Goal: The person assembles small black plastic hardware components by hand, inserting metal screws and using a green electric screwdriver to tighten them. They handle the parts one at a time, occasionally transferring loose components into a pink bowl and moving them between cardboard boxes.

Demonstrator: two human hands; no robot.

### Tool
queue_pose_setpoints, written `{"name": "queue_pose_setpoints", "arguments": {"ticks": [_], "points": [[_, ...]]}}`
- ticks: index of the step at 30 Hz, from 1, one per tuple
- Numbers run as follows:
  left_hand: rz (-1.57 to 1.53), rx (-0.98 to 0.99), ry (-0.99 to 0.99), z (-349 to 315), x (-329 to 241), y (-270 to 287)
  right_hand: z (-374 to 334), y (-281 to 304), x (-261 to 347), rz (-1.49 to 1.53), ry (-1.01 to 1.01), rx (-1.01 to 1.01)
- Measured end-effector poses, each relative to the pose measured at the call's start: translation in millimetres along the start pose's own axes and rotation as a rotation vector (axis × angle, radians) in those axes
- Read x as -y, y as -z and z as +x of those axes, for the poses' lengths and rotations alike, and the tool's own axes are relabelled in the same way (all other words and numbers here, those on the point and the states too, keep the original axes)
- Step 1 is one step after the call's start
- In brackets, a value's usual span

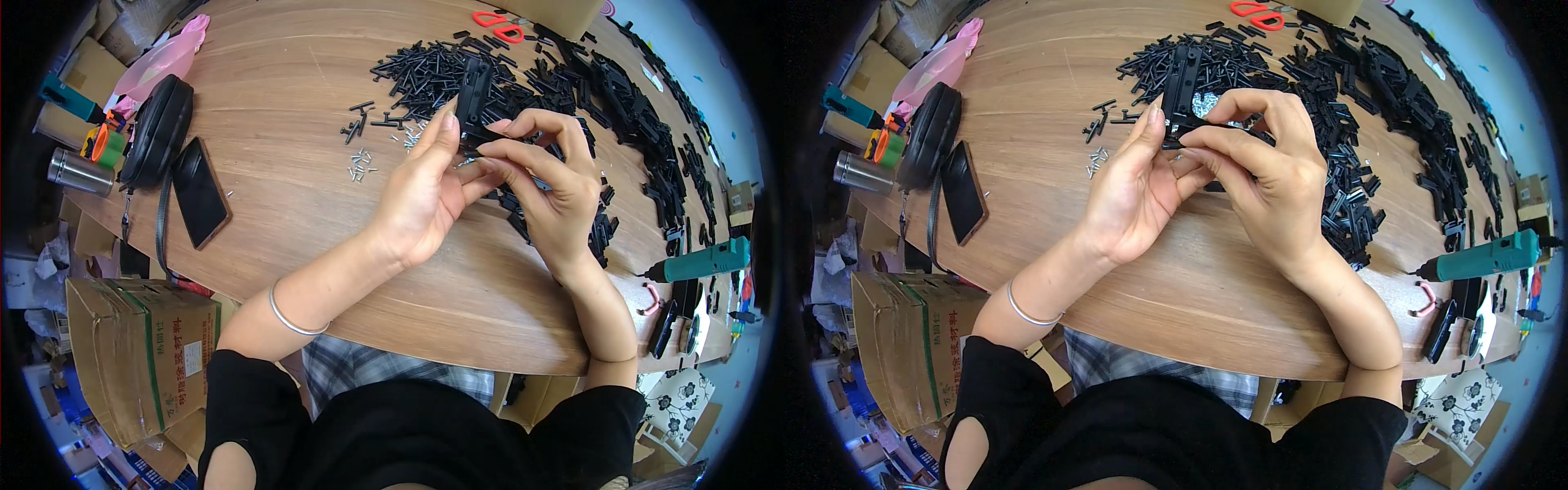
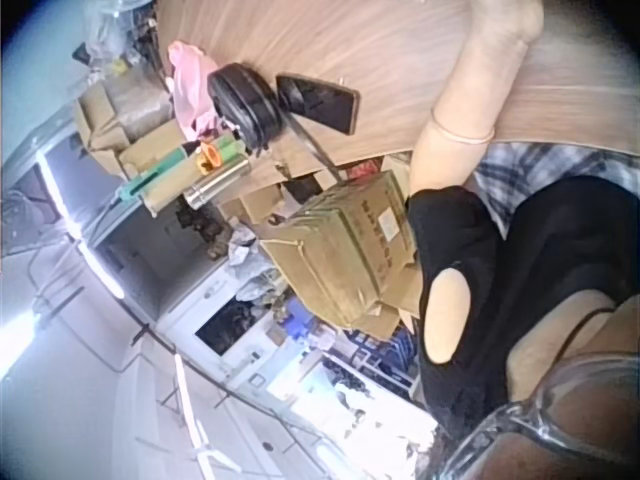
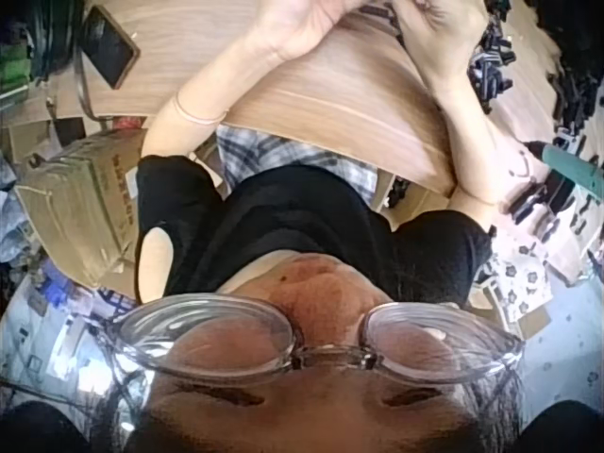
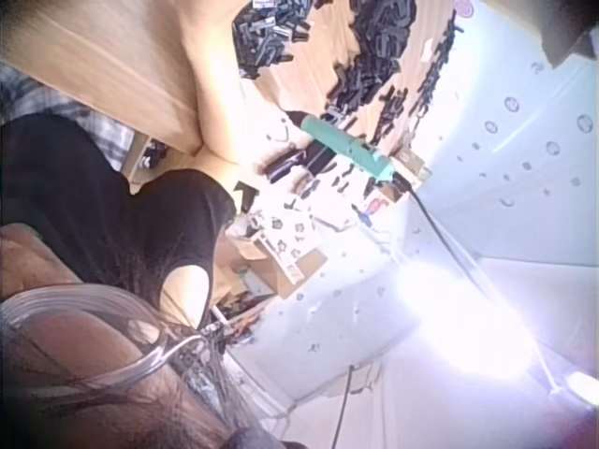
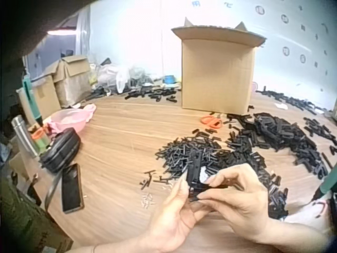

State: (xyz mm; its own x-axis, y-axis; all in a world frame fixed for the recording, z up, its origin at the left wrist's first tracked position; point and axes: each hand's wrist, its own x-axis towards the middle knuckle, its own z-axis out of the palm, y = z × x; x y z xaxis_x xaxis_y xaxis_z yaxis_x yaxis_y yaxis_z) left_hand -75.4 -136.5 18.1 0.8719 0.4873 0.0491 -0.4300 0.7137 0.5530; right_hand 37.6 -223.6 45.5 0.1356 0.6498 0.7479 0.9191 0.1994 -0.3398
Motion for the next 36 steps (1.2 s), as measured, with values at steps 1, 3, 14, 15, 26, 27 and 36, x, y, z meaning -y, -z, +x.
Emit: {"name": "queue_pose_setpoints", "arguments": {"ticks": [1, 3, 14, 15, 26, 27, 36], "points": [[-0.005, 0.012, -0.004, -1, 0, -2, -1, -1, -1, -0.013, 0.005, -0.015], [-0.015, 0.035, -0.011, -1, 0, -4, -2, -3, -2, -0.04, 0.016, -0.045], [0.618, 0.076, -0.333, -10, 10, -9, -6, 0, -7, 0.703, -0.522, 0.053], [0.637, 0.071, -0.321, -11, 8, -8, -3, 1, -4, 0.801, -0.596, 0.065], [1.067, 0.344, -0.602, -12, -5, -22, -2, 18, -4, 1.491, -1.086, 0.301], [1.104, 0.371, -0.575, -13, -3, -22, -4, 18, -2, 1.482, -1.089, 0.256], [0.911, 0.16, -0.491, -21, 5, -18, 2, 26, -7, 1.384, -1.109, 0.346]]}}
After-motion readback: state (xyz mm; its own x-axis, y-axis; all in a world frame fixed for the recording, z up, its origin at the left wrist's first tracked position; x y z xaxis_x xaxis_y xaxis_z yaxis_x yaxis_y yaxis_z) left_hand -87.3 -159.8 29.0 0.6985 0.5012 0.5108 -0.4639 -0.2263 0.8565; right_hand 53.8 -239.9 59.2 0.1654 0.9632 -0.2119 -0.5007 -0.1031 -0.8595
